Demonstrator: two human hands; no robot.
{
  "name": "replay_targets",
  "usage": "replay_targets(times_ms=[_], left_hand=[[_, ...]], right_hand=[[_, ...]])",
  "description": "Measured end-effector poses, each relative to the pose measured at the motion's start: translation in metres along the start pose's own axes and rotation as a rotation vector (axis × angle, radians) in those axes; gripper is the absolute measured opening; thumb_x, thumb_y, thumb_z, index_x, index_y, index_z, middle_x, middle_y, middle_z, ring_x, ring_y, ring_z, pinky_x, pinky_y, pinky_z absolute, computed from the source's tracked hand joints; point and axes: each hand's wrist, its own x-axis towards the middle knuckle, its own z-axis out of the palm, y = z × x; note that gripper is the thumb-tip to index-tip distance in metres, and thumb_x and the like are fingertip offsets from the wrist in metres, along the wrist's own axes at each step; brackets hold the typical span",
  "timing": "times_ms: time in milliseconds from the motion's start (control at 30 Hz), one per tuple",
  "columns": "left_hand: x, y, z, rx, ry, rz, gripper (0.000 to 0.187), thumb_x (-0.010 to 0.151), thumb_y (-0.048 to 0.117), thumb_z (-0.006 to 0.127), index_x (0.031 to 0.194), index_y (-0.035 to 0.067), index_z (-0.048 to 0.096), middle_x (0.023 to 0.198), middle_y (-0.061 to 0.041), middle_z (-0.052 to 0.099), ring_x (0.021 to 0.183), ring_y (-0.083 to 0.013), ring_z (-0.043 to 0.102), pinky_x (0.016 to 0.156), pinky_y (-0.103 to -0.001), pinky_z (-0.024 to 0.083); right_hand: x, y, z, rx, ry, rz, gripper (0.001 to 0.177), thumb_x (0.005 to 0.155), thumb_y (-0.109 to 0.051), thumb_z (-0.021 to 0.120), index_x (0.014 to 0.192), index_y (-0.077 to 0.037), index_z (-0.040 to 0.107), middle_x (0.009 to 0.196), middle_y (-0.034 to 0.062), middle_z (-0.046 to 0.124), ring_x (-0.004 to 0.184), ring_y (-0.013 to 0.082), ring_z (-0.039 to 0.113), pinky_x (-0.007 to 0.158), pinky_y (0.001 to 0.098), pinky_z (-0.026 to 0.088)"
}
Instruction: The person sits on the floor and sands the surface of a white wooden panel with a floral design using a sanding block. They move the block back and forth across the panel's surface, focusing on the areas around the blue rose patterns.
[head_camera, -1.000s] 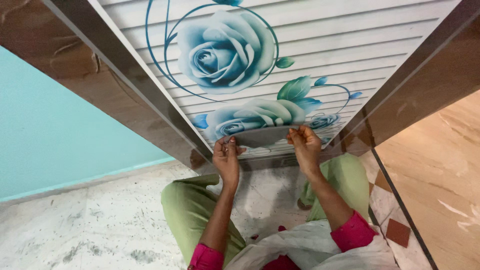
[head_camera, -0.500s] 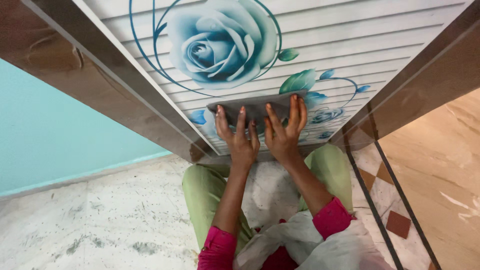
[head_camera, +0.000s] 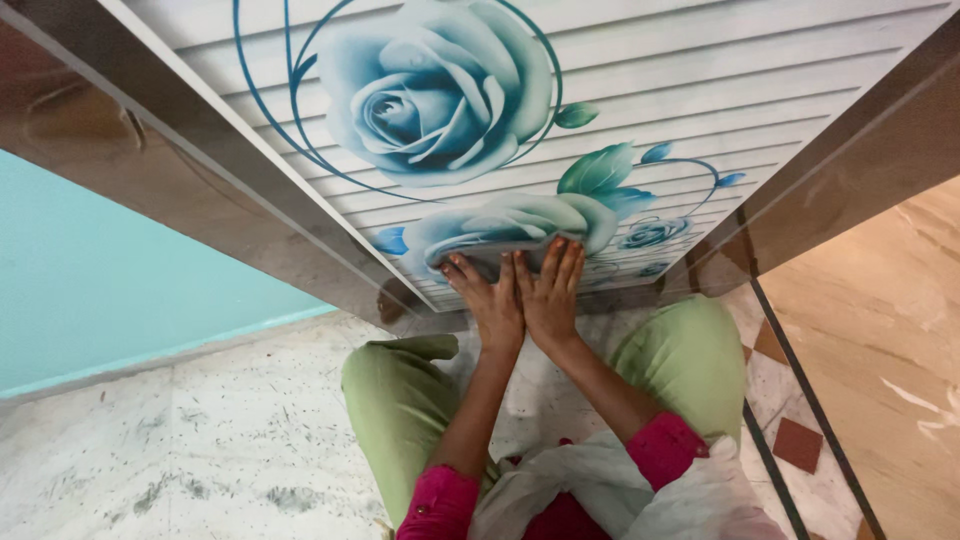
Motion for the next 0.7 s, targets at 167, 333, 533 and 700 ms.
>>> replay_targets(times_ms=[167,333,533,700], left_hand=[[-0.028,-0.008,0.017,0.035,-0.141,-0.042,0.056,0.098,0.012,0.060,0.153,0.018,0.047,0.164,-0.038,-0.001,0.146,-0.0690,0.006,0.113,-0.079,0.022],[-0.047,-0.011,0.020,0.084,-0.217,-0.042,0.061,0.098,0.016,0.060,0.156,0.016,0.040,0.162,-0.040,-0.003,0.146,-0.0682,0.003,0.110,-0.080,0.021],[-0.040,-0.011,0.009,0.114,-0.269,-0.039,0.067,0.099,0.018,0.059,0.162,0.017,0.034,0.163,-0.041,-0.008,0.148,-0.0676,-0.002,0.113,-0.081,0.008],[-0.008,-0.011,-0.009,0.000,-0.118,-0.002,0.070,0.100,0.029,0.064,0.162,0.022,0.034,0.165,-0.037,-0.011,0.149,-0.0657,-0.007,0.116,-0.081,0.004]], right_hand=[[-0.027,0.004,0.013,-0.018,-0.143,-0.024,0.083,0.098,-0.022,0.064,0.166,-0.015,0.016,0.159,0.0420,0.008,0.144,0.0697,0.009,0.114,0.0809,0.013],[-0.043,0.001,0.013,0.000,-0.271,-0.027,0.083,0.097,-0.019,0.062,0.164,-0.007,0.016,0.158,0.0453,0.010,0.144,0.0709,0.009,0.115,0.0803,0.013],[-0.032,-0.006,-0.004,0.062,-0.222,-0.009,0.082,0.098,-0.016,0.061,0.165,-0.011,0.013,0.161,0.0436,0.004,0.147,0.0683,0.004,0.117,0.0775,0.010],[0.004,-0.014,-0.030,0.187,-0.047,-0.015,0.080,0.100,-0.013,0.061,0.165,-0.021,0.016,0.162,0.0419,0.002,0.149,0.0652,0.004,0.117,0.0771,0.011]])
